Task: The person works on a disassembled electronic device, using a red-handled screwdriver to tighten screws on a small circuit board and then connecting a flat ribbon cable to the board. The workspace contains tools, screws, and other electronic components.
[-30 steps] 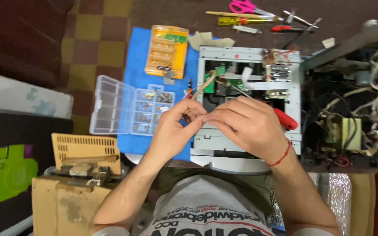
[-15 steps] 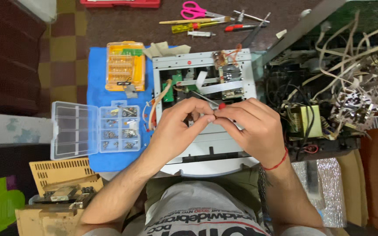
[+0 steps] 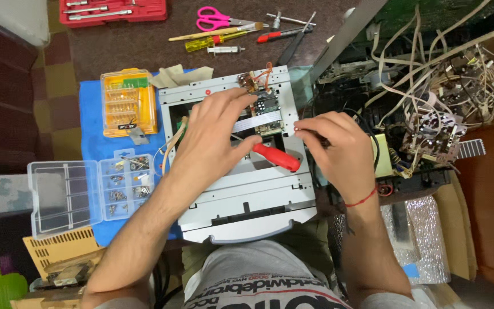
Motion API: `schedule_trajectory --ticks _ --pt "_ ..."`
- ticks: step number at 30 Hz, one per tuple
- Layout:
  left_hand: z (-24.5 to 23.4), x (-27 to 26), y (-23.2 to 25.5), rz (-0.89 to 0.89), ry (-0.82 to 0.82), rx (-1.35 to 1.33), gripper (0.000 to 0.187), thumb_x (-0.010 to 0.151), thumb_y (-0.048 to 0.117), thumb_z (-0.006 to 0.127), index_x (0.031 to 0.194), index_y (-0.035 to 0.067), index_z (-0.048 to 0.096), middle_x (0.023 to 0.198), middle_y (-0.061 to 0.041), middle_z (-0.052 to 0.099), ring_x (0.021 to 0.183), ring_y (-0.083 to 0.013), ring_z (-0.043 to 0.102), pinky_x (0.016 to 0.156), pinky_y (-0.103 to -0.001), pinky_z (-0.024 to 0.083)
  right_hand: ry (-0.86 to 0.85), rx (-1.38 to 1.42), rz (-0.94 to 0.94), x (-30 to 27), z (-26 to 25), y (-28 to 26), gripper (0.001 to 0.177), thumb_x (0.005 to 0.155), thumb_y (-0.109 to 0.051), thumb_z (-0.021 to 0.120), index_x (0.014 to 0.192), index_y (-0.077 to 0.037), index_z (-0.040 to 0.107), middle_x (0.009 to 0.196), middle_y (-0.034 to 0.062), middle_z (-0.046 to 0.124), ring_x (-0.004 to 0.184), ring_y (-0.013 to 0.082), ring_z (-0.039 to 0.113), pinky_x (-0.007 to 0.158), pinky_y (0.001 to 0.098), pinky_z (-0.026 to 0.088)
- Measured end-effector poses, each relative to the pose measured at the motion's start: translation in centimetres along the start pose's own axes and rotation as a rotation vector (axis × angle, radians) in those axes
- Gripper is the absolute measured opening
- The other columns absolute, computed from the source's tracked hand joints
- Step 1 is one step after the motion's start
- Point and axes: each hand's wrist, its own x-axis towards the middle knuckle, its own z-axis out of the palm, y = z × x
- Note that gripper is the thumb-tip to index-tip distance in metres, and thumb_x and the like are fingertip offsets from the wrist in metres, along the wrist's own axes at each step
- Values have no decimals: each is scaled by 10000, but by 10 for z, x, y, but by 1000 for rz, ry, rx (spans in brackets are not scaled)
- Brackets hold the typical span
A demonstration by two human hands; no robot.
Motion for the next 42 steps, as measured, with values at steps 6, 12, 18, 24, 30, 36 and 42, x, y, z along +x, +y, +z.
schedule_trajectory --ticks 6,12,18,24,30,36,42 --pt "17 13 -8 -6 -129 102 790 793 192 878 1469 64 489 1446 -215 485 1368 -394 456 1135 -527 317 -85 -6 84 3 11 11 63 951 -53 765 984 -102 786 900 63 748 828 276 705 736 364 575" --pt "26 18 -19 19 -136 147 832 780 228 883 1483 75 464 1371 -153 513 1326 -322 483 1110 -481 327 -144 -41 154 3 16 20 74 927 -109 791 970 -170 790 878 8 727 846 240 709 724 334 582" --pt "31 19 -20 54 -101 188 806 772 223 882 1445 35 481 1315 -155 547 1269 -304 524 1083 -462 350 -165 -46 196 5 15 19 88 910 -97 802 958 -170 793 848 19 709 812 249 701 684 336 584" --pt "30 18 -22 26 -89 62 730 830 210 822 1450 22 485 1330 -173 560 1271 -318 543 1087 -460 372 -193 -42 220 4 15 24 110 907 -134 805 986 -209 797 859 1 702 790 233 696 679 325 588" --pt "30 16 -23 1 -80 11 718 827 173 810 1452 18 490 1354 -194 570 1279 -344 557 1100 -478 388 -217 -70 199 10 17 20 125 907 -115 800 1016 -177 795 864 26 704 746 241 689 656 338 589" --pt "33 16 -26 20 -69 76 751 805 197 836 1448 19 490 1338 -181 565 1282 -337 546 1113 -466 388 -196 -63 226 8 13 20 105 919 -85 796 989 -163 807 855 7 706 762 226 704 676 301 592" --pt "35 17 -24 31 -62 94 763 798 189 851 1441 8 483 1327 -186 561 1280 -345 549 1118 -471 390 -190 -53 242 7 18 19 104 920 -88 783 953 -186 797 867 -1 707 765 216 695 664 306 592"
